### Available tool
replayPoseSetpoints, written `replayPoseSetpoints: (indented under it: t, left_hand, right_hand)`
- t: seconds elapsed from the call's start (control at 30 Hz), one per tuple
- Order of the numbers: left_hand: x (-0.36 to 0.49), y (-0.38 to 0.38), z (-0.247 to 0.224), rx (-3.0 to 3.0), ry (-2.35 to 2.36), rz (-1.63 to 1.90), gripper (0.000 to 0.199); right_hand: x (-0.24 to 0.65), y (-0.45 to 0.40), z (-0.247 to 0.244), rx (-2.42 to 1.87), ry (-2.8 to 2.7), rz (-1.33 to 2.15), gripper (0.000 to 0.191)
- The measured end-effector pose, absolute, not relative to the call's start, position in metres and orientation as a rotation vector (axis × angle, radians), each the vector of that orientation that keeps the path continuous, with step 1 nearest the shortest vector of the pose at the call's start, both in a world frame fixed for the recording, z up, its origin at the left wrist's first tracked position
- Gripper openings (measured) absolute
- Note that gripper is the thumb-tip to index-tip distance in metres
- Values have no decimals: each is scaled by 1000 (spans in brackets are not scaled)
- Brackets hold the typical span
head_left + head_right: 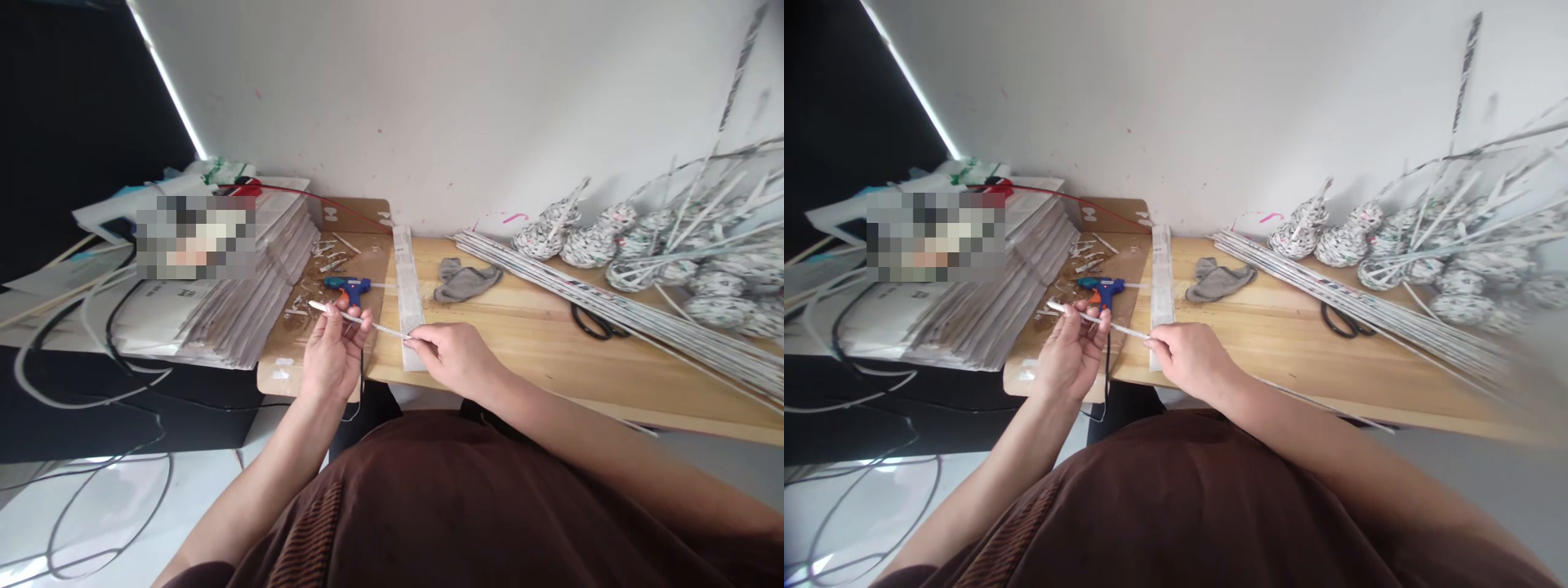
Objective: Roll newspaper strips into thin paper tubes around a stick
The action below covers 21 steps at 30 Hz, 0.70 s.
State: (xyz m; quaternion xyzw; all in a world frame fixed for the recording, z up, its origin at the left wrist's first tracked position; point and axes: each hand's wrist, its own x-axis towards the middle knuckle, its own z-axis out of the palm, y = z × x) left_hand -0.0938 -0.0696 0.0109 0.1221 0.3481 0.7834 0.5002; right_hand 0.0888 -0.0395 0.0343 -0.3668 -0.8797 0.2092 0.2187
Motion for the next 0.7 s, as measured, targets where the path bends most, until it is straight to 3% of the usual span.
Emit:
replayPoseSetpoints:
  t: [0.17,0.7]
  left_hand:
    - [-96,-68,12,252,871,1927,23]
    - [-114,-65,19,193,902,1994,30]
  right_hand:
    - [92,-41,30,-1000,-2491,489,18]
    - [138,-45,27,-1172,-2330,572,16]
